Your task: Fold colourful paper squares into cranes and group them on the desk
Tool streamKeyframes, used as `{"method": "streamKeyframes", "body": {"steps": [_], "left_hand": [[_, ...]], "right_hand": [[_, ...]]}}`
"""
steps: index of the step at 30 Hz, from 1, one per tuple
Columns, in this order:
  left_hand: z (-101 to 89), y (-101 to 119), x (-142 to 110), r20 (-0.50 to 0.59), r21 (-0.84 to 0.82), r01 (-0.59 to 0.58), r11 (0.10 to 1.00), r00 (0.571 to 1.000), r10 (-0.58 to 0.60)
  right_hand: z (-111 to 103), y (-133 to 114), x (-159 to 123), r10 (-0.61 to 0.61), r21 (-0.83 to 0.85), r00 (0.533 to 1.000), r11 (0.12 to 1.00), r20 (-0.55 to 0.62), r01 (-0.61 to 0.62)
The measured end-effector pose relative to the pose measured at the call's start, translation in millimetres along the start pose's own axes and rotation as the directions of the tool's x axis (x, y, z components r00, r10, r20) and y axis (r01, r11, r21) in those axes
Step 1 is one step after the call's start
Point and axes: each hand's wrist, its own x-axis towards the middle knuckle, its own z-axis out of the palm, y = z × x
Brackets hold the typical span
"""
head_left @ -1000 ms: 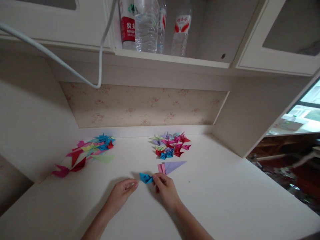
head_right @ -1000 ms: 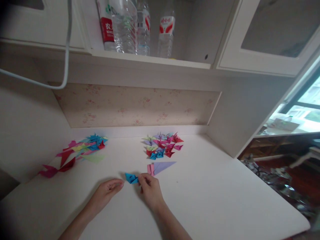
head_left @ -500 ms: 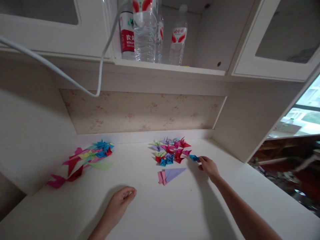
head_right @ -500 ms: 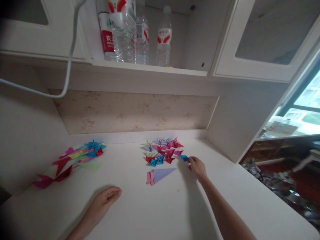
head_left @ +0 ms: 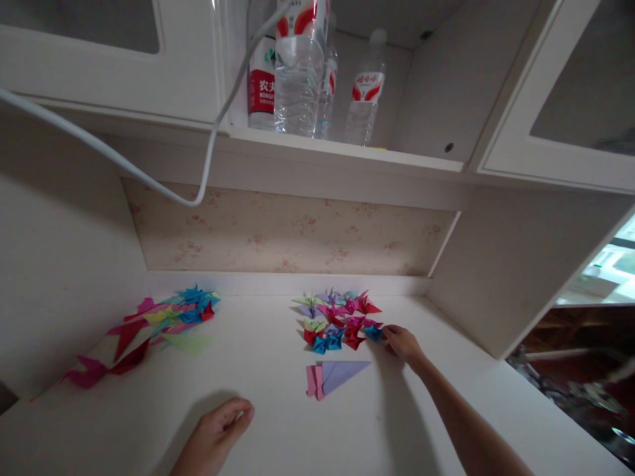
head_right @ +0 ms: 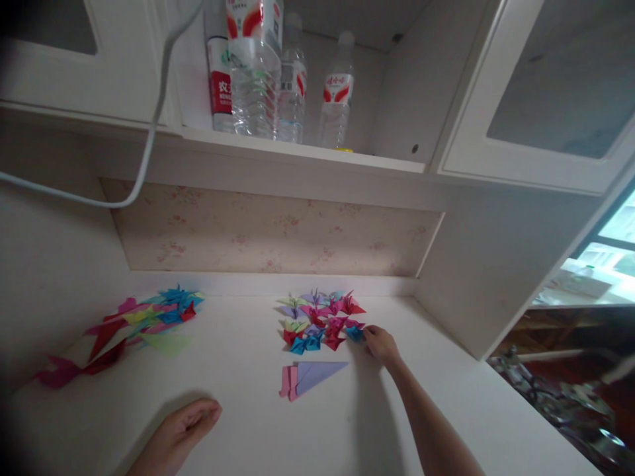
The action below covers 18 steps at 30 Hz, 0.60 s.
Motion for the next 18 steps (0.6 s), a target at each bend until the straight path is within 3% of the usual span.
{"method": "streamKeyframes", "body": {"steps": [18], "left_hand": [[2.5, 9, -3, 0.003, 0.016, -0.031, 0.999, 1.0, 0.031]], "right_hand": [[0, -12, -25, -0.067, 0.042, 0.986, 0.996, -0.153, 0.074]]}}
